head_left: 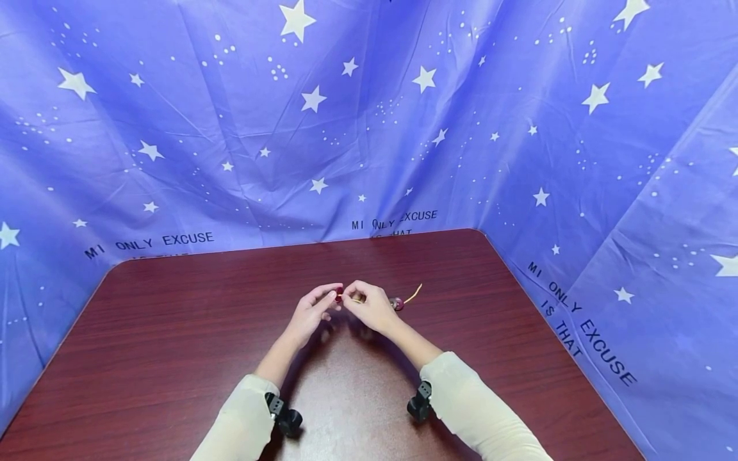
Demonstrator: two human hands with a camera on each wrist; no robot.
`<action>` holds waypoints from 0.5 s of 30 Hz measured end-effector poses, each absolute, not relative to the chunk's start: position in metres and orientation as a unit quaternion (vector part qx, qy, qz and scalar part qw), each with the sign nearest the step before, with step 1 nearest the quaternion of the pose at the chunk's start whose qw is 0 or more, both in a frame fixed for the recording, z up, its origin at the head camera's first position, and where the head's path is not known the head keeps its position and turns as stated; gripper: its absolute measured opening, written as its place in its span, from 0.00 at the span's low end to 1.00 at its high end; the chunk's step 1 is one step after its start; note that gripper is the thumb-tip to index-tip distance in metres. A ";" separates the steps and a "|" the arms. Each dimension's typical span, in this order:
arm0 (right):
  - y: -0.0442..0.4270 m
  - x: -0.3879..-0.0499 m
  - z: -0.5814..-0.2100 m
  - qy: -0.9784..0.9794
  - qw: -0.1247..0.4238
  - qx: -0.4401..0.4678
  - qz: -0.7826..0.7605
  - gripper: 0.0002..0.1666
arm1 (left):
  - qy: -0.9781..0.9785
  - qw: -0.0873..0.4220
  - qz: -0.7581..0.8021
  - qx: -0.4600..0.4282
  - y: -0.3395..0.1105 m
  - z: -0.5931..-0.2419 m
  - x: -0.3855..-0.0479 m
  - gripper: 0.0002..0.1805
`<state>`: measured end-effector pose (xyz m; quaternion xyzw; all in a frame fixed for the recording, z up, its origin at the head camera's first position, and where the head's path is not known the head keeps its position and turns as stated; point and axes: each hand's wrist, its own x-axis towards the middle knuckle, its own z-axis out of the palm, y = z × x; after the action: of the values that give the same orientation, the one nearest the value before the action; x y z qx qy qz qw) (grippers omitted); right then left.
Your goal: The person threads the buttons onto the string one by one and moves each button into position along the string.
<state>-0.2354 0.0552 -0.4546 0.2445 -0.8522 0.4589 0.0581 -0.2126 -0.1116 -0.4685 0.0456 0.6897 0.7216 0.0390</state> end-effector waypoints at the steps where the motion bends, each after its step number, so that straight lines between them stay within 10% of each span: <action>1: 0.055 -0.235 -0.454 -0.852 0.056 0.246 0.459 0.02 | 0.690 0.039 0.721 0.045 -0.112 -0.469 -0.213 0.18; 15: 0.054 -0.235 -0.454 -0.851 0.055 0.253 0.458 0.03 | 0.698 0.042 0.713 0.047 -0.113 -0.470 -0.212 0.18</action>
<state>-0.2348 0.0538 -0.4542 0.2529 -0.8506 0.4578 0.0546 -0.2121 -0.1133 -0.4698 0.0469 0.6979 0.7134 0.0422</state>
